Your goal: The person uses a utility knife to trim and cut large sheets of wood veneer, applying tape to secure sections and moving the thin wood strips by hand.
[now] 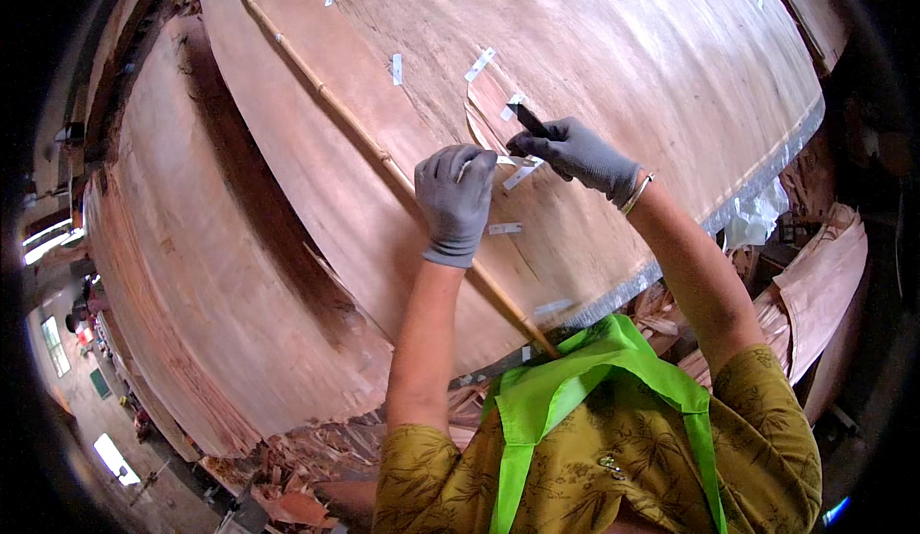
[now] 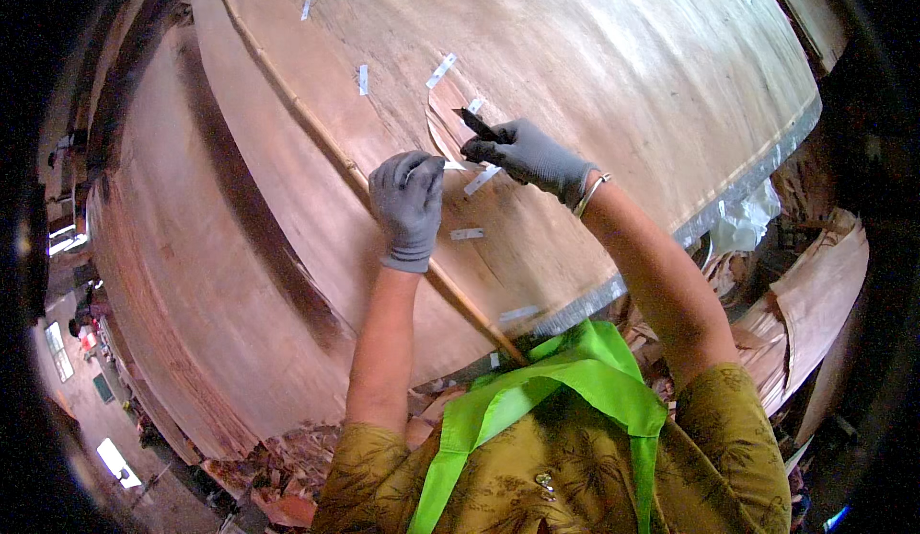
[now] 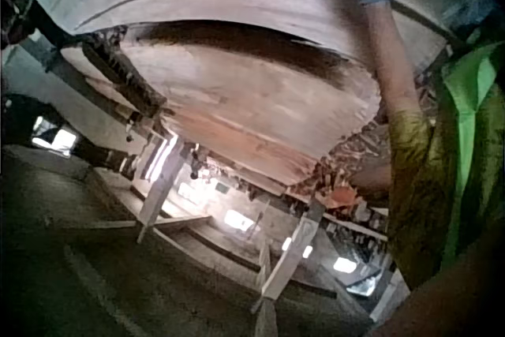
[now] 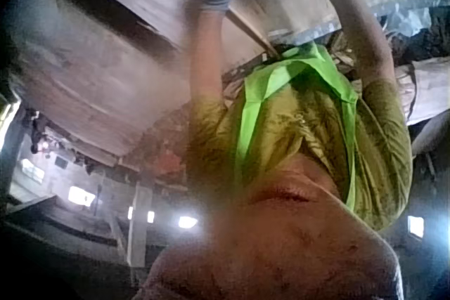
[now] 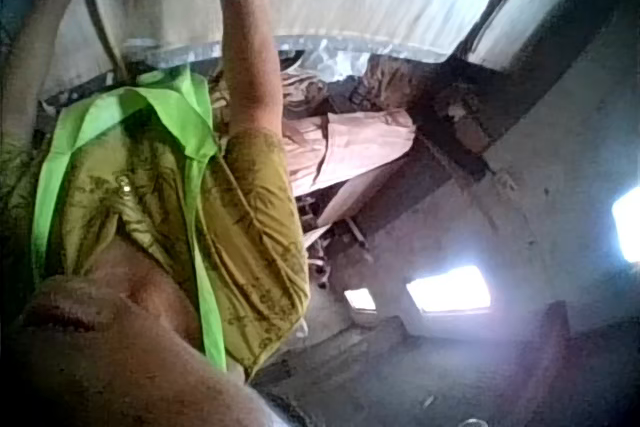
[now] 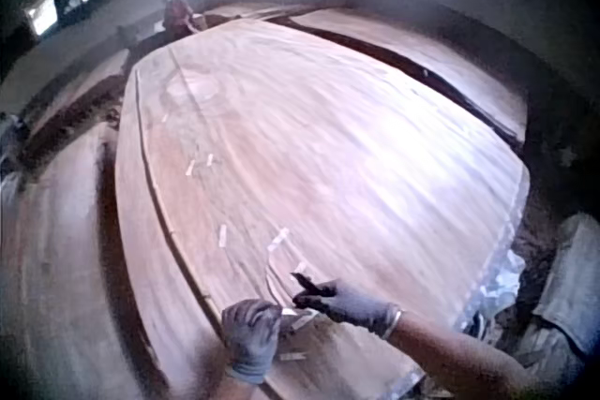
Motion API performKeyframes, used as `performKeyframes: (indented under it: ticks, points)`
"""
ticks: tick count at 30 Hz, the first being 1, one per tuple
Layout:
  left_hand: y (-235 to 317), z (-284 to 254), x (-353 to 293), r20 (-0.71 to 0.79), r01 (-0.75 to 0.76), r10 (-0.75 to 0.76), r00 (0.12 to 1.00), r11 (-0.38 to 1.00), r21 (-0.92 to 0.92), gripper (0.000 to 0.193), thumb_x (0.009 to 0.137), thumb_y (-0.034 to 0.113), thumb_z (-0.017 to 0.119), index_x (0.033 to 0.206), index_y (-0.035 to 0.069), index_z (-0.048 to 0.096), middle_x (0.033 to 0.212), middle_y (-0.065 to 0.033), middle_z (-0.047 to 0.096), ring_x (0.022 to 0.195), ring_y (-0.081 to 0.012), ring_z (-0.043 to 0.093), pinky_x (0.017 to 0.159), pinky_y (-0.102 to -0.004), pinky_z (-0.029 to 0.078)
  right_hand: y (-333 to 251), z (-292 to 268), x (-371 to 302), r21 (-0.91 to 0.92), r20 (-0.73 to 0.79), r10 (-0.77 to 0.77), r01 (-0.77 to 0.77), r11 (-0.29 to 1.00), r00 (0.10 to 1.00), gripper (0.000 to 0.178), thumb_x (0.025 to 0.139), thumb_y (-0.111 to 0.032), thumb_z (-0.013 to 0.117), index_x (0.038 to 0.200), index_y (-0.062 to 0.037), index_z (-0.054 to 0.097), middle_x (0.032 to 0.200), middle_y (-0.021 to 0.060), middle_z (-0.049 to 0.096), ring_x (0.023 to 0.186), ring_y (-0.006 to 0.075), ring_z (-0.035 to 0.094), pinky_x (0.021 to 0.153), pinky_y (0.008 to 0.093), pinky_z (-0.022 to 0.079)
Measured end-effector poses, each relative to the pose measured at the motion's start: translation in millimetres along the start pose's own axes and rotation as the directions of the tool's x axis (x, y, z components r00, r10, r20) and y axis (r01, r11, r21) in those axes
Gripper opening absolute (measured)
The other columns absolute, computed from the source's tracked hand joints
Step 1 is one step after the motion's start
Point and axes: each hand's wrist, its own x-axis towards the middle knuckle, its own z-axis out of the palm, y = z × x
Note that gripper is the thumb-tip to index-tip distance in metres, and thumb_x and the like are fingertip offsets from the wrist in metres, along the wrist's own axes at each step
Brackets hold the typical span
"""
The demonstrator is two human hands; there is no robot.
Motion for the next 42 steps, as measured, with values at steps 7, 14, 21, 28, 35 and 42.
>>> performKeyframes:
  ticks: [7, 14, 21, 28, 35, 42]
  points:
    - [-4, -1, -1, -0.012, 0.030, -0.030, 0.999, 0.999, 0.010, 0.016, 0.077, 0.016, 0.067, 0.092, 0.014, 0.063, 0.092, -0.0052, 0.060, 0.090, -0.0256, 0.056, 0.080, -0.0402, 0.041, -21, 8, -18, 0.109, 0.115, 0.137, -0.149, 0.983, 0.984, 0.023, 0.082, -0.027, 0.068, 0.088, -0.0051, 0.069, 0.068, -0.0002, 0.062, 0.048, 0.0055, 0.044, 0.041, 0.0208, 0.031]
    - [-29, 31, -11, 0.001, 0.384, -0.391, 0.920, 0.906, 0.178, 0.015, 0.073, 0.026, 0.071, 0.077, 0.012, 0.066, 0.108, -0.0082, 0.057, 0.111, -0.0299, 0.047, 0.086, -0.0436, 0.040, 23, -2, -19, 0.119, -0.151, 0.100, -0.083, 0.989, 0.983, 0.022, 0.084, -0.026, 0.062, 0.091, -0.0059, 0.068, 0.067, -0.0015, 0.060, 0.049, 0.0057, 0.047, 0.043, 0.0212, 0.034]
    - [-12, 41, 1, 0.035, 0.511, -0.524, 0.851, 0.841, 0.175, 0.018, 0.070, 0.029, 0.073, 0.073, 0.012, 0.069, 0.123, -0.0069, 0.054, 0.125, -0.0320, 0.038, 0.098, -0.0460, 0.035, 51, -8, -20, 0.261, -0.206, 0.066, -0.011, 0.965, 0.976, 0.024, 0.085, -0.024, 0.059, 0.095, -0.0036, 0.067, 0.067, -0.0006, 0.059, 0.051, 0.0075, 0.049, 0.046, 0.0223, 0.038]
    - [-14, 49, -2, 0.007, 0.492, -0.498, 0.867, 0.859, 0.144, 0.012, 0.071, 0.024, 0.071, 0.073, 0.012, 0.069, 0.128, -0.0079, 0.051, 0.129, -0.0346, 0.034, 0.102, -0.0456, 0.033, 49, -11, -22, 0.216, -0.159, 0.068, -0.033, 0.976, 0.985, 0.025, 0.085, -0.024, 0.058, 0.095, -0.0030, 0.067, 0.066, -0.0006, 0.058, 0.051, 0.0077, 0.049, 0.046, 0.0225, 0.038]
    - [-12, 50, -2, -0.056, 0.563, -0.561, 0.826, 0.813, 0.150, 0.017, 0.072, 0.028, 0.072, 0.077, 0.012, 0.069, 0.132, -0.0128, 0.046, 0.130, -0.0354, 0.032, 0.103, -0.0482, 0.030, 49, -10, -18, 0.336, -0.172, 0.064, -0.003, 0.942, 0.983, 0.024, 0.087, -0.025, 0.056, 0.096, -0.0038, 0.065, 0.070, -0.0010, 0.058, 0.052, 0.0073, 0.048, 0.046, 0.0223, 0.040]
    - [-6, 46, 6, 0.025, 0.580, -0.596, 0.803, 0.790, 0.198, 0.020, 0.072, 0.031, 0.074, 0.074, 0.012, 0.070, 0.136, -0.0122, 0.044, 0.134, -0.0344, 0.027, 0.106, -0.0504, 0.021, 49, -9, -17, 0.333, -0.184, 0.082, -0.016, 0.943, 0.979, 0.028, 0.089, -0.030, 0.055, 0.096, -0.0049, 0.065, 0.072, -0.0014, 0.058, 0.053, 0.0068, 0.048, 0.046, 0.0225, 0.041]
